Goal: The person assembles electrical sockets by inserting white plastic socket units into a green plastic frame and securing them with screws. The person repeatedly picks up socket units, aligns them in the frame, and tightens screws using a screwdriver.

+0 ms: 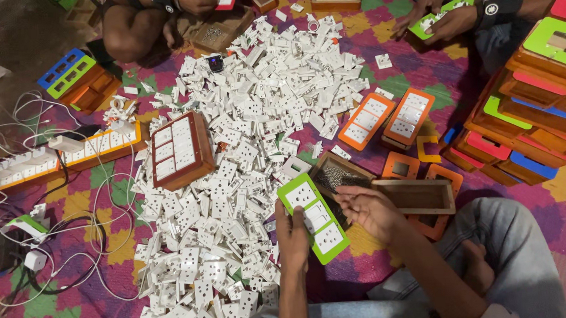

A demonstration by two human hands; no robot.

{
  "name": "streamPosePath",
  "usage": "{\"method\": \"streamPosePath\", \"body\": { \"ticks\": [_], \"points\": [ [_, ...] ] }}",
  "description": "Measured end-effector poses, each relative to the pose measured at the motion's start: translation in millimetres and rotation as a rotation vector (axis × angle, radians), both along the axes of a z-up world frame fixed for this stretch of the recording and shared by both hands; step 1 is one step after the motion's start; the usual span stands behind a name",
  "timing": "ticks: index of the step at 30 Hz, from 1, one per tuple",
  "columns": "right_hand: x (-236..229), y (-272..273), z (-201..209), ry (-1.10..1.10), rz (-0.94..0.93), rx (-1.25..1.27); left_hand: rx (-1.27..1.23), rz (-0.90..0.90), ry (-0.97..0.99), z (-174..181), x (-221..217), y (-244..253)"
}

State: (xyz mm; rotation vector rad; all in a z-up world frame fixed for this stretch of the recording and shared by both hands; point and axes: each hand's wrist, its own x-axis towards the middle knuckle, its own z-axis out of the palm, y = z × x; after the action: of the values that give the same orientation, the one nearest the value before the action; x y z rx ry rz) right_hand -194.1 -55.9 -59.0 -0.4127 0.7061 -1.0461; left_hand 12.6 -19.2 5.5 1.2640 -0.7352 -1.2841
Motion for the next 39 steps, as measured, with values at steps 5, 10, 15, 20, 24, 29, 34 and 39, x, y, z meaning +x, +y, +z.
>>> {"method": "streamPosePath", "body": {
  "ticks": [5,10,15,20,24,29,34,39],
  "points": [
    [6.8,9.8,36.7,0.112,-0.002,-0.117,0.005,0.002,0.000,-1.6,-1.1,3.0],
    [2.9,4.3,60.1,0.413,-0.015,-0.133,0.051,-0.042,-0.027,1.7,-5.5,1.1],
    [-8.6,5.9,48.3,0.611,0.059,-0.230,0.174,-0.097,-0.071,6.2,-9.9,6.5],
    [-11.5,11.3,42.1,0.737,0.094,-0.384,-0.181,-0.173,-0.013,0.6,-12.2,8.2],
    [-3.3,17.2,57.4,0.648,0.096,-0.428,-0.018,-0.230,0.066,-10.8,-15.4,9.4],
    [8.5,27.1,96.0,0.635,0.118,-0.289,-0.014,-0.274,0.001,-6.0,-16.1,13.3],
    [18.7,23.1,108.2,0.657,0.094,-0.304,-0.026,-0.312,0.037,1.9,-20.7,11.2],
    [19.4,25.9,99.5,0.742,0.068,-0.372,-0.041,-0.327,-0.030,6.3,-23.9,15.4]
  ]
}}
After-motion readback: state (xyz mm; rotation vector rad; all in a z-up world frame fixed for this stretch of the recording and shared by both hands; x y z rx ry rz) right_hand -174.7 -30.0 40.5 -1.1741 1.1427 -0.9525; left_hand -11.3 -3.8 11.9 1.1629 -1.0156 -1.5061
